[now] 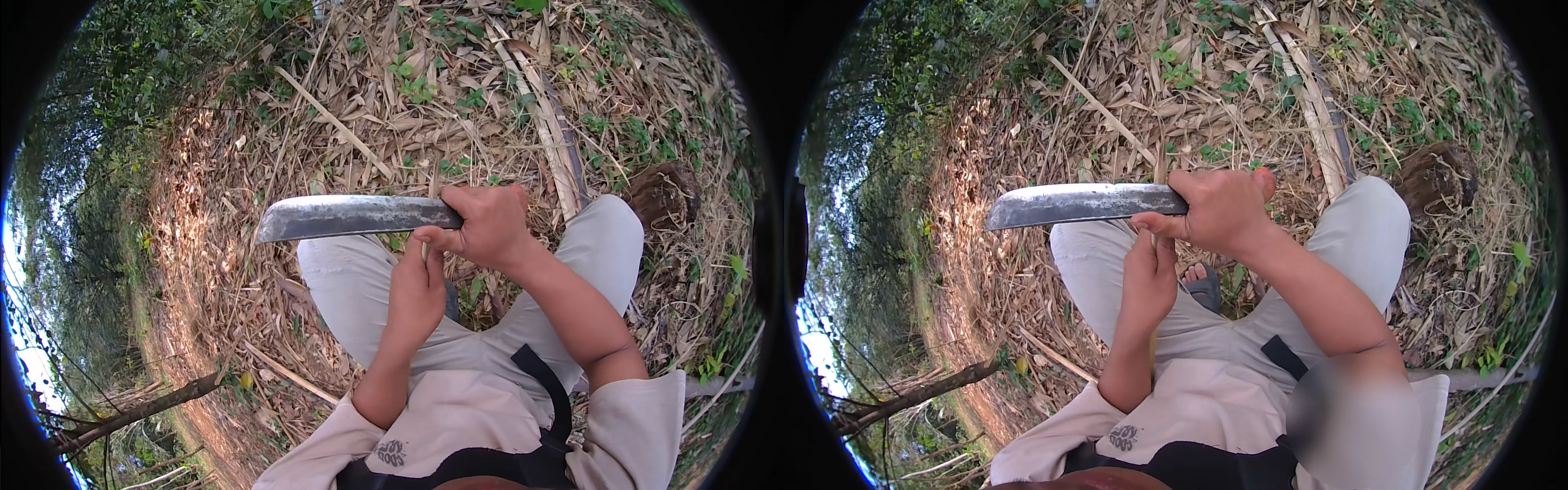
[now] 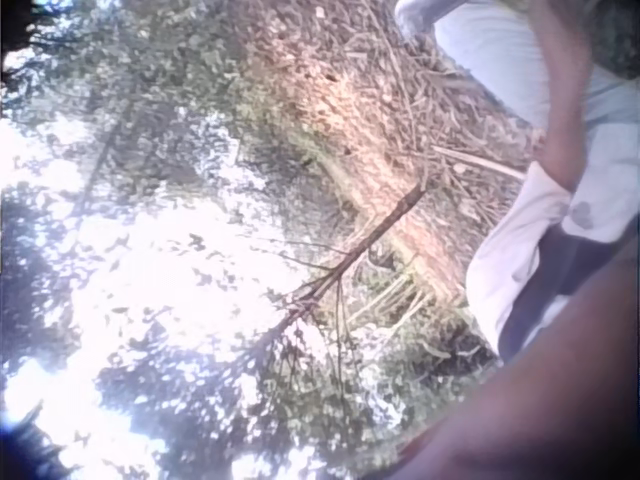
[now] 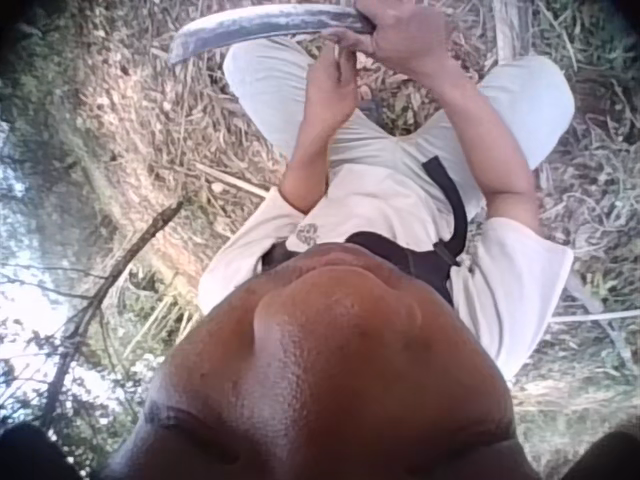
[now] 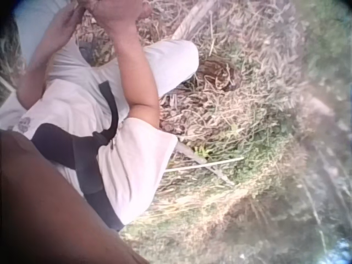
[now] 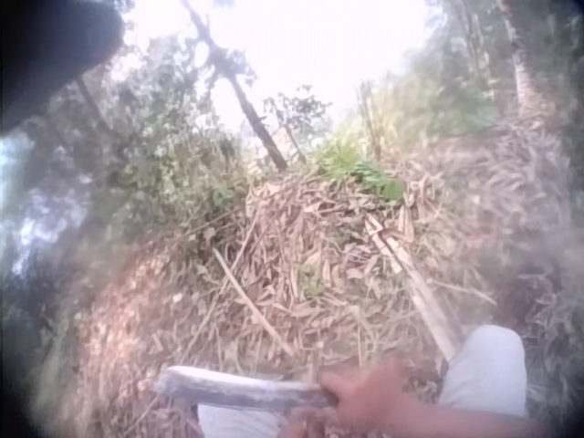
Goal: The person sits cross-legged on the ground in a wooded area and uses a large knife to shave a long piece of bamboo. They hold the bamboo with one hand and repeatedly scrape the blade along its length to remove the outer layer, creating thin strips of wood.
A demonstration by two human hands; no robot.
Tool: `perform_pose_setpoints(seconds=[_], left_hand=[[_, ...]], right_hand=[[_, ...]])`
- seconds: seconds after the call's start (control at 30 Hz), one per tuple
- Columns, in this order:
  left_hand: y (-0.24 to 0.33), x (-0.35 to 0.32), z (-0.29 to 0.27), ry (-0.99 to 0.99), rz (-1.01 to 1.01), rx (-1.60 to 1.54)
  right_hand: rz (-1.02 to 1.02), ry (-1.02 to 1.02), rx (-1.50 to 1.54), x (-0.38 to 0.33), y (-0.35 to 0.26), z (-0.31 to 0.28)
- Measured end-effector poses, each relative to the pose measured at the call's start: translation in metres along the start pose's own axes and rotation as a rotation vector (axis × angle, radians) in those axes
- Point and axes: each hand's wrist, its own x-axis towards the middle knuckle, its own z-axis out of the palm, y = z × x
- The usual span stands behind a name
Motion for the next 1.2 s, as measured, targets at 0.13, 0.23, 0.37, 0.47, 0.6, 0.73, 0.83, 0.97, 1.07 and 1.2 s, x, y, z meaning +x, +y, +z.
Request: perform_pose_setpoints(seconds=[0.13, 0.23, 0.37, 0.47, 0.6, 0.73, 0.83, 0.97, 1.07, 1.2], left_hand=[[0.018, 0.000, -0.003, -0.001, -0.058, 0.077], [0.016, -0.003, -0.007, -0.015, -0.099, 0.102], [0.019, -0.039, -0.016, -0.006, -0.100, 0.002], [0.001, -0.042, -0.022, 0.081, -0.079, -0.050], [0.007, -0.013, -0.031, -0.004, -0.275, -0.234], [0.004, -0.009, -0.020, -0.002, -0.156, -0.172], [0.009, -0.012, -0.017, -0.012, -0.115, -0.117], [0.009, -0.012, -0.020, -0.097, -0.167, -0.157], [0.007, -0.016, -0.021, -0.130, -0.212, -0.172], [-0.002, -0.019, -0.020, -0.148, -0.301, -0.176]], right_hand=[[-0.134, 0.118, -0.060, 0.004, 0.011, 0.007], [-0.102, 0.046, -0.066, 0.003, 0.012, 0.011], [0.697, 0.024, 0.105, 0.038, 0.073, -0.021], [0.763, 0.115, 0.228, 0.043, 0.096, -0.024], [0.397, 0.060, 0.369, 0.015, 0.024, -0.008], [0.152, -0.059, 0.177, 0.010, -0.012, -0.002], [0.066, -0.041, 0.095, 0.007, -0.009, 0.003], [0.040, -0.046, 0.089, 0.006, 0.000, 0.004], [-0.039, -0.030, 0.007, 0.007, 0.008, 0.003], [-0.036, -0.060, -0.097, 0.003, 0.022, 0.011]])
